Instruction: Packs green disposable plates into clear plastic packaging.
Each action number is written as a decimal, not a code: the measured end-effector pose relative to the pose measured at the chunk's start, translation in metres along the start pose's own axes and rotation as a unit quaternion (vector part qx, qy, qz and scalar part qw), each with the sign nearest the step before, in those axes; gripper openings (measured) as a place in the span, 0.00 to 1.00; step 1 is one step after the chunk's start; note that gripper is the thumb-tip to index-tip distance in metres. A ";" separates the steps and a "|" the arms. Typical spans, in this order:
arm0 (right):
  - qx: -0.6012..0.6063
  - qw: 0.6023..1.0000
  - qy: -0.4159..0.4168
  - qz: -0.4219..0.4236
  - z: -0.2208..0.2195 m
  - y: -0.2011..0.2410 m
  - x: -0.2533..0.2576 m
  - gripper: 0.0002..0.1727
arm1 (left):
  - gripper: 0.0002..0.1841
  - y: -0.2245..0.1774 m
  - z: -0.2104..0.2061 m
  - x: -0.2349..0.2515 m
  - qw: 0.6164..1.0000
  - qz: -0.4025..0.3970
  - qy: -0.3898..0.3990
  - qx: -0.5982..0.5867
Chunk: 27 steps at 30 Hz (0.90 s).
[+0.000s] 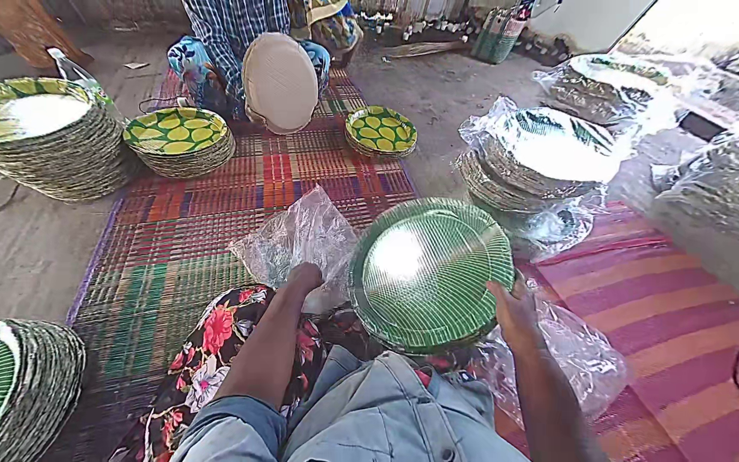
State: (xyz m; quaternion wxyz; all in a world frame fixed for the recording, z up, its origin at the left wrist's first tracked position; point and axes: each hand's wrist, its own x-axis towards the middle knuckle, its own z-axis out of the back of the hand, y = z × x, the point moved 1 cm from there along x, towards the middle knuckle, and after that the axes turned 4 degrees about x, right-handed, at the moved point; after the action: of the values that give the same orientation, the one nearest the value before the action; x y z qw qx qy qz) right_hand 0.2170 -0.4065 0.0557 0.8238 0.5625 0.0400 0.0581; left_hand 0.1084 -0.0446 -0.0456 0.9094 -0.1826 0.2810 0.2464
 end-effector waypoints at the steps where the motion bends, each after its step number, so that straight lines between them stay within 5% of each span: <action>1: -0.002 1.000 -0.007 0.000 0.000 -0.005 0.001 0.38 | 0.22 0.004 0.006 0.003 0.997 -0.021 -0.040 -0.056; 5: 0.069 0.997 -0.030 -0.033 0.011 -0.009 0.000 0.35 | 0.19 0.012 0.006 0.015 0.924 -0.031 -0.120 -0.362; 10: 0.042 0.992 0.063 -0.102 0.017 0.002 0.004 0.29 | 0.19 0.007 0.009 0.005 0.873 -0.048 -0.155 -0.459; 14: -0.040 0.967 0.212 -0.134 -0.006 0.007 0.022 0.26 | 0.16 0.005 0.025 -0.007 0.881 -0.112 -0.276 -0.368; 17: -0.072 0.954 0.245 -0.156 -0.027 0.003 0.037 0.22 | 0.16 -0.004 0.042 -0.030 0.917 -0.152 -0.280 -0.241; 22: -0.007 0.970 0.173 -0.170 -0.045 -0.003 0.038 0.23 | 0.16 -0.020 0.056 -0.066 0.966 -0.107 -0.235 -0.018; 27: 0.101 0.977 0.076 -0.175 -0.062 -0.013 0.017 0.31 | 0.17 -0.045 0.059 -0.079 0.969 -0.082 -0.233 0.019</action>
State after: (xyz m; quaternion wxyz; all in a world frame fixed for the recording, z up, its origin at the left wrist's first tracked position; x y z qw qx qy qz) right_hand 0.2261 -0.3514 0.0205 0.7548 0.6210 0.2055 -0.0488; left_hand 0.1011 -0.0809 0.0570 0.9702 -0.1249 0.0500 0.2014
